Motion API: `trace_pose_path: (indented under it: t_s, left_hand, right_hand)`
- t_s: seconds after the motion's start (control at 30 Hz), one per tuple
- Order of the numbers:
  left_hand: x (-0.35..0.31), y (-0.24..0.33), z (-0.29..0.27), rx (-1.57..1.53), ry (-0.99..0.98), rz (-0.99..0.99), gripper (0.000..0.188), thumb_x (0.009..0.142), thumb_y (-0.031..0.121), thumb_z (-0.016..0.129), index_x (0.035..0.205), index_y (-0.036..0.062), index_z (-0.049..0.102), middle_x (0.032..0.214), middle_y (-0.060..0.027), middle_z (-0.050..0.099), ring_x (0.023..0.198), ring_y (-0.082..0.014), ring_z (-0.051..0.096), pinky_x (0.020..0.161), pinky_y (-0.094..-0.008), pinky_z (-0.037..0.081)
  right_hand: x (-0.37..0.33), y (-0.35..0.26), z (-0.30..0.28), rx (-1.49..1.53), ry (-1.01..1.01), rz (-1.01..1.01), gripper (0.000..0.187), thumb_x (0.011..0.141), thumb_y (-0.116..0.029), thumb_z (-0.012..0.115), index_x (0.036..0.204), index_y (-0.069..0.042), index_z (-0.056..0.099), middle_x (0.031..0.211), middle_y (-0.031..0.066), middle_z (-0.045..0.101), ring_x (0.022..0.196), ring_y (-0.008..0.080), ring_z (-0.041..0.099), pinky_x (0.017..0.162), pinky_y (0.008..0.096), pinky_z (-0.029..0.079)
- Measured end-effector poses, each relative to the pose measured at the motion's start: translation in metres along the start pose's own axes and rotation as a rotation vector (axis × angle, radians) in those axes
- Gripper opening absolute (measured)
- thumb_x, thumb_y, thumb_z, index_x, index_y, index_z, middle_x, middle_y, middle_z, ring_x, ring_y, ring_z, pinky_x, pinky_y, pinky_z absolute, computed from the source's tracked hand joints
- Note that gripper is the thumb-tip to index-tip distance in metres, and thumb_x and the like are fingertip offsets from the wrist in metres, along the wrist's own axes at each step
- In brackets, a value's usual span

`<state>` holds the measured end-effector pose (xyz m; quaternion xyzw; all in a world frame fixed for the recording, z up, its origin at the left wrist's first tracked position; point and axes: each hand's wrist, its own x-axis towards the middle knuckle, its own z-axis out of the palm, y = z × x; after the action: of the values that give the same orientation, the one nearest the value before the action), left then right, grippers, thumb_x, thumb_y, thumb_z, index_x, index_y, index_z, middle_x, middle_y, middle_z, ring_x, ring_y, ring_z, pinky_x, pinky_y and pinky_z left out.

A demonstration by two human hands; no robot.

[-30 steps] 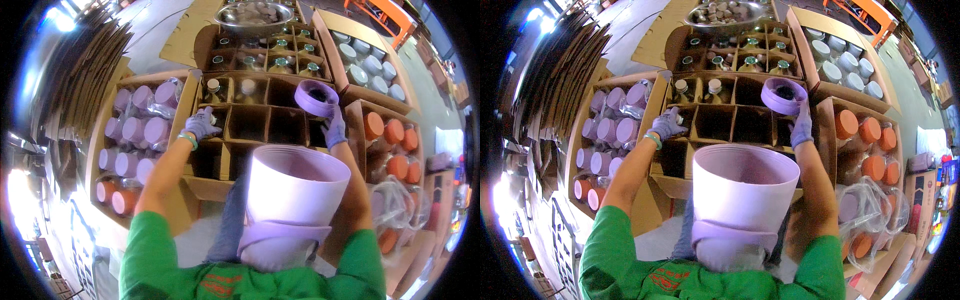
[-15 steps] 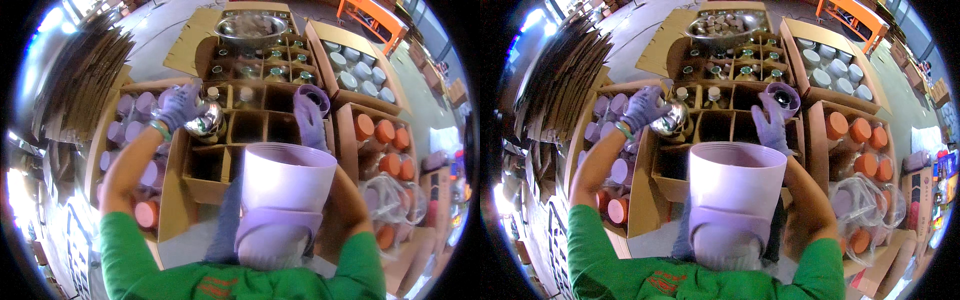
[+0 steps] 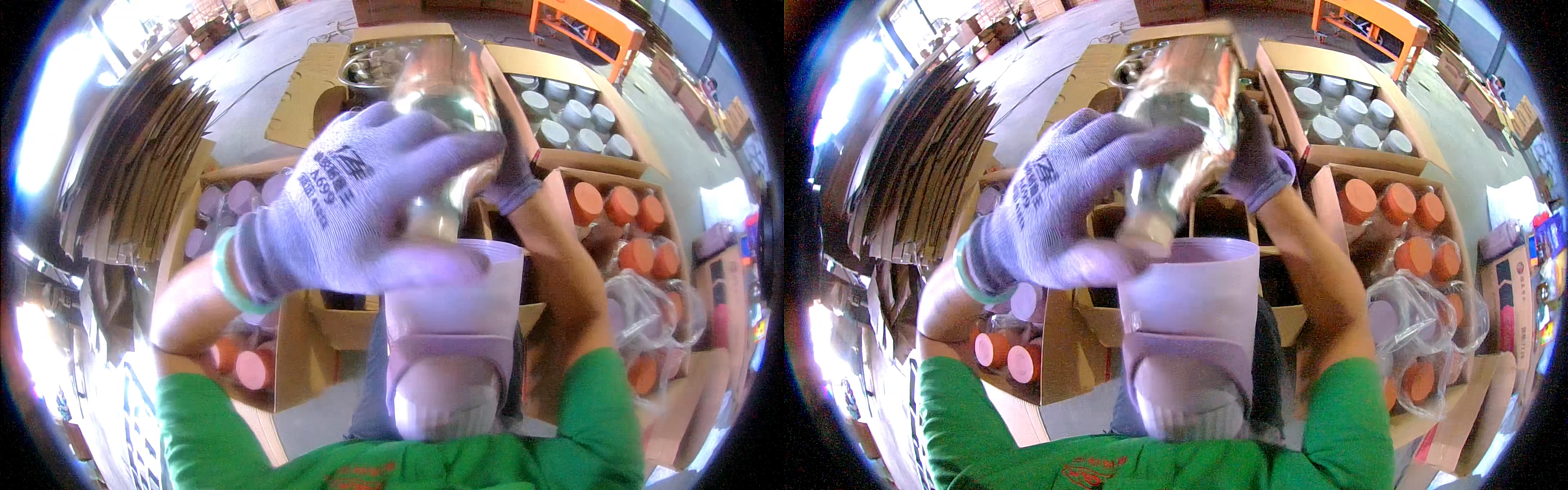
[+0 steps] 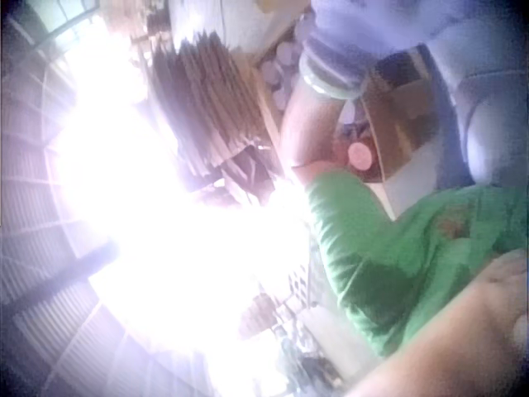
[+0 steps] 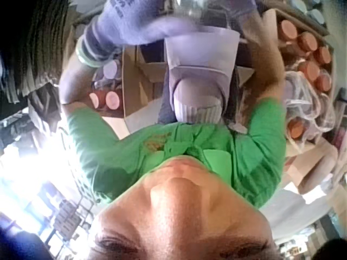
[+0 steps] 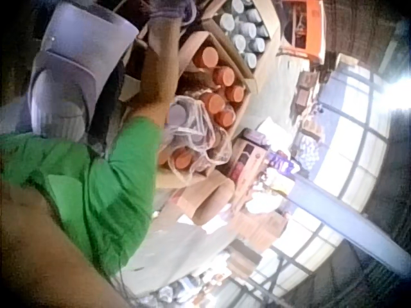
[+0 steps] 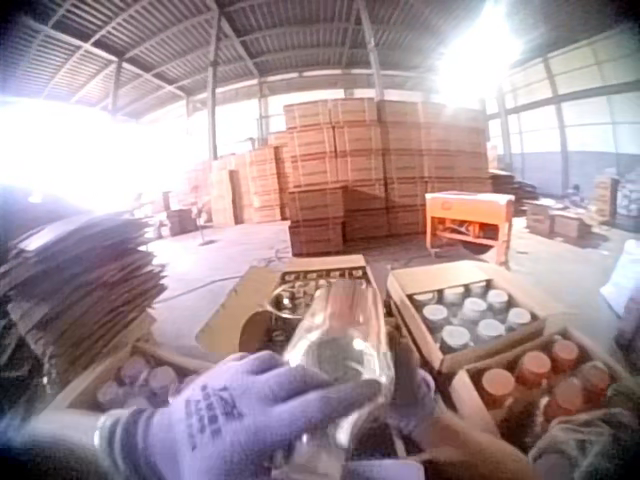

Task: The person assembles thermoses by placing a silver inner container into a colored outer shell, inserting a small component, and then screwing on a matching lid.

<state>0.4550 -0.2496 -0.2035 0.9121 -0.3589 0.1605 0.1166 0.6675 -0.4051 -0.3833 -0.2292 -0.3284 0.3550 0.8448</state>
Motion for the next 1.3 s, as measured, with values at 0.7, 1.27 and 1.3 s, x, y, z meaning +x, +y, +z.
trace_pose_path:
  t_s: [0.7,1.27,1.3]
  left_hand:
    - [-0.060,-0.020,0.142,-0.985,0.314,-0.301,0.089,0.096,0.069,0.027,0.137,-0.0073,0.048,0.141,-0.0262,0.048,0.133,-0.0371,0.046,0.113,-0.0442,0.032]
    - [-0.020,-0.098,0.150,-0.976,0.153,-0.847,0.056,0.103,0.047,0.044,0.130,0.0000,0.058,0.121,-0.0127,0.066,0.100,-0.0187,0.068,0.086,-0.0311,0.057]
    - [-0.009,-0.103,0.156,-1.058,0.155,-0.876,0.052,0.101,0.043,0.054,0.133,0.0023,0.055,0.125,-0.0109,0.063,0.100,-0.0174,0.067,0.085,-0.0297,0.058]
  right_hand:
    - [-0.151,0.011,-0.055,-0.827,0.619,0.516,0.063,0.099,-0.053,0.051,0.142,-0.006,0.045,0.127,0.0079,0.056,0.109,0.0160,0.052,0.091,0.0293,0.045]
    - [-0.082,0.034,-0.112,-0.868,1.101,0.262,0.043,0.078,-0.032,0.075,0.104,-0.001,0.062,0.092,0.0110,0.068,0.074,0.0211,0.066,0.061,0.0362,0.057]
    - [-0.090,0.027,-0.109,-1.051,1.000,0.175,0.046,0.077,-0.032,0.076,0.105,0.001,0.062,0.094,0.0117,0.068,0.078,0.0217,0.067,0.066,0.0376,0.057]
